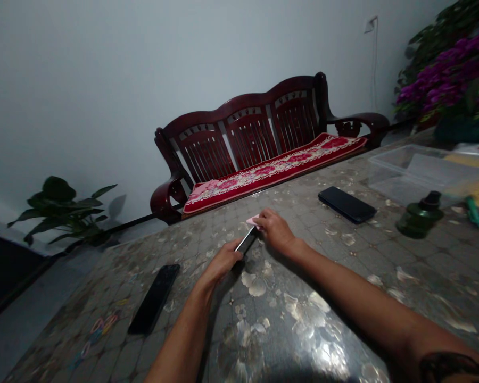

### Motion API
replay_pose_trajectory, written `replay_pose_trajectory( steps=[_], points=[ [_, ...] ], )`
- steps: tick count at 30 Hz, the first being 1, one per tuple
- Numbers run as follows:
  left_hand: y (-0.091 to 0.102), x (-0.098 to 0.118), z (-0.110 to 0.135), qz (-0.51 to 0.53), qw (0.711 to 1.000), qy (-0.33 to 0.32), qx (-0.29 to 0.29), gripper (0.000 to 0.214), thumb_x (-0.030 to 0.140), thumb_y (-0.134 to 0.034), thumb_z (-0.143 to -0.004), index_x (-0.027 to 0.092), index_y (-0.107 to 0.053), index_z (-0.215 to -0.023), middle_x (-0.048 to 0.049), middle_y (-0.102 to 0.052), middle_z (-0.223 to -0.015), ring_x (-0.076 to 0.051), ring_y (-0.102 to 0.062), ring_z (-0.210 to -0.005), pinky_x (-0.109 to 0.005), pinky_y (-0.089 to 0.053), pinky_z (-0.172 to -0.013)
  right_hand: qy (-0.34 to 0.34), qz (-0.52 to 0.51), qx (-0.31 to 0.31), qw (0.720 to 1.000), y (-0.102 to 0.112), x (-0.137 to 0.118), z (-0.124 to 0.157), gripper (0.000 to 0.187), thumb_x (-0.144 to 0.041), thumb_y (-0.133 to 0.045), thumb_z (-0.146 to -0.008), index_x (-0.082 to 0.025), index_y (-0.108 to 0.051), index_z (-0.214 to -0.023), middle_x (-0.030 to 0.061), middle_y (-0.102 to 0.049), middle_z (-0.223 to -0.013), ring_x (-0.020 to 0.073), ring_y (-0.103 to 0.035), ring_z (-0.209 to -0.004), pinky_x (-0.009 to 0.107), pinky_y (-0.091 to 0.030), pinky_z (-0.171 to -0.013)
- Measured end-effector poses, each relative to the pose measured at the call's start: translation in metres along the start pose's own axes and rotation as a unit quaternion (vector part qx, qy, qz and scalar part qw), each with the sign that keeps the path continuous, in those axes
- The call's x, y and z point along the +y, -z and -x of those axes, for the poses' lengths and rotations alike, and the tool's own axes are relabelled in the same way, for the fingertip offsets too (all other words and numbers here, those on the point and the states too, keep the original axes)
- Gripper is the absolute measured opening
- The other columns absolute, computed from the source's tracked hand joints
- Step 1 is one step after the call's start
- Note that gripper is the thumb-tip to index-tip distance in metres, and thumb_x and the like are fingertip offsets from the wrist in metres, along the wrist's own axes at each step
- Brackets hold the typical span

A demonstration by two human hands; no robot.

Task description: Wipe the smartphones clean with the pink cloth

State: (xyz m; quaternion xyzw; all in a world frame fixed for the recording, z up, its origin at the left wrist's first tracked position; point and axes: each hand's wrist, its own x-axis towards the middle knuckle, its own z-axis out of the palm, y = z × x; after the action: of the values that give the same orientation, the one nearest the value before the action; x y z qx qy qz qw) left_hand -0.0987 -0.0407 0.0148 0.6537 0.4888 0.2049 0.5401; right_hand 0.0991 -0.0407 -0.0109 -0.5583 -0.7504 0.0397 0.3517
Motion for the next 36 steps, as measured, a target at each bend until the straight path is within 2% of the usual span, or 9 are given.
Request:
replay_pose_trajectory(
  steps=[2,4,8,16,22,25,28,34,36],
  points=[
    [-0.001,0.001,0.002,0.02,1.0,0.007,-0.005,0.056,0.014,-0.053,-0.055,0.014,-0.074,-0.107,-0.0003,-0.067,-0.074,-0.018,-0.058,-0.069,-0.024,-0.041,-0.061,-0.092,-0.026,0.017,0.995,0.005,0.013,-0.01,0.032,-0.005,-0.059,-0.088,-0.018,-0.079,-0.11,0.0102,-0.067,-0.099,0.0212,-0.061,-0.091,0.028,-0.046,-0.08],
    [-0.002,0.002,0.004,0.033,0.999,0.007,-0.006,0.058,0.014,-0.055,-0.055,0.014,-0.074,-0.11,-0.0008,-0.069,-0.075,-0.019,-0.061,-0.07,-0.024,-0.042,-0.062,-0.149,-0.058,0.019,0.987,0.007,0.021,-0.016,0.036,-0.004,-0.06,-0.086,-0.017,-0.078,-0.115,0.0112,-0.07,-0.101,0.0209,-0.063,-0.09,0.027,-0.046,-0.079],
    [-0.003,0.001,0.003,0.05,0.999,0.012,0.006,0.061,0.014,-0.056,-0.055,0.014,-0.073,-0.114,-0.0013,-0.07,-0.074,-0.019,-0.062,-0.066,-0.024,-0.043,-0.059,-0.208,-0.116,-0.01,0.971,-0.003,0.025,-0.014,0.034,-0.007,-0.061,-0.085,-0.016,-0.08,-0.112,0.011,-0.075,-0.098,0.0215,-0.066,-0.089,0.026,-0.044,-0.076],
    [0.005,-0.007,-0.004,0.13,0.99,0.062,0.011,0.056,0.016,-0.066,-0.059,0.011,-0.073,-0.114,-0.0012,-0.069,-0.063,-0.018,-0.061,-0.052,-0.023,-0.044,-0.049,-0.198,-0.142,-0.064,0.968,-0.012,0.03,-0.009,0.022,-0.013,-0.064,-0.082,-0.014,-0.084,-0.092,0.0073,-0.077,-0.08,0.0205,-0.068,-0.079,0.024,-0.042,-0.069],
    [0.005,-0.021,-0.003,0.325,0.942,0.08,-0.012,0.044,0.003,-0.07,-0.067,0.007,-0.074,-0.11,-0.0121,-0.079,-0.092,-0.021,-0.075,-0.076,-0.028,-0.059,-0.075,-0.22,-0.148,-0.083,0.961,-0.01,0.04,-0.005,0.019,-0.009,-0.069,-0.073,-0.015,-0.084,-0.084,0.0087,-0.077,-0.074,0.023,-0.07,-0.076,0.024,-0.044,-0.065],
    [0.001,-0.024,-0.003,0.407,0.909,0.086,-0.01,0.048,-0.001,-0.064,-0.076,0.007,-0.068,-0.123,-0.013,-0.079,-0.098,-0.022,-0.077,-0.082,-0.032,-0.061,-0.084,-0.222,-0.18,-0.059,0.956,-0.007,0.042,-0.007,0.025,-0.013,-0.067,-0.076,-0.018,-0.083,-0.094,0.0059,-0.08,-0.085,0.0224,-0.072,-0.083,0.023,-0.048,-0.07],
    [-0.004,-0.023,-0.005,0.457,0.886,0.079,0.006,0.052,-0.002,-0.057,-0.083,0.008,-0.062,-0.134,-0.0123,-0.08,-0.096,-0.021,-0.078,-0.078,-0.032,-0.062,-0.082,-0.228,-0.228,-0.025,0.946,-0.001,0.04,-0.012,0.03,-0.014,-0.063,-0.078,-0.02,-0.083,-0.101,0.0039,-0.081,-0.093,0.0216,-0.073,-0.087,0.023,-0.05,-0.072],
    [-0.015,-0.015,-0.006,0.505,0.862,0.035,-0.015,0.059,-0.004,-0.051,-0.086,0.012,-0.057,-0.142,-0.013,-0.08,-0.103,-0.021,-0.078,-0.084,-0.032,-0.062,-0.088,-0.193,-0.224,0.021,0.955,0.013,0.035,-0.012,0.032,-0.013,-0.058,-0.08,-0.021,-0.083,-0.097,0.004,-0.081,-0.096,0.0223,-0.073,-0.09,0.024,-0.051,-0.079],
    [-0.019,-0.014,-0.006,0.517,0.855,0.018,-0.025,0.061,-0.005,-0.05,-0.086,0.014,-0.055,-0.144,-0.0128,-0.079,-0.109,-0.021,-0.078,-0.089,-0.032,-0.061,-0.092,-0.215,-0.243,0.039,0.945,0.014,0.033,-0.009,0.034,-0.011,-0.057,-0.077,-0.021,-0.083,-0.097,0.0031,-0.08,-0.092,0.0204,-0.072,-0.084,0.023,-0.05,-0.076]
  ],
)
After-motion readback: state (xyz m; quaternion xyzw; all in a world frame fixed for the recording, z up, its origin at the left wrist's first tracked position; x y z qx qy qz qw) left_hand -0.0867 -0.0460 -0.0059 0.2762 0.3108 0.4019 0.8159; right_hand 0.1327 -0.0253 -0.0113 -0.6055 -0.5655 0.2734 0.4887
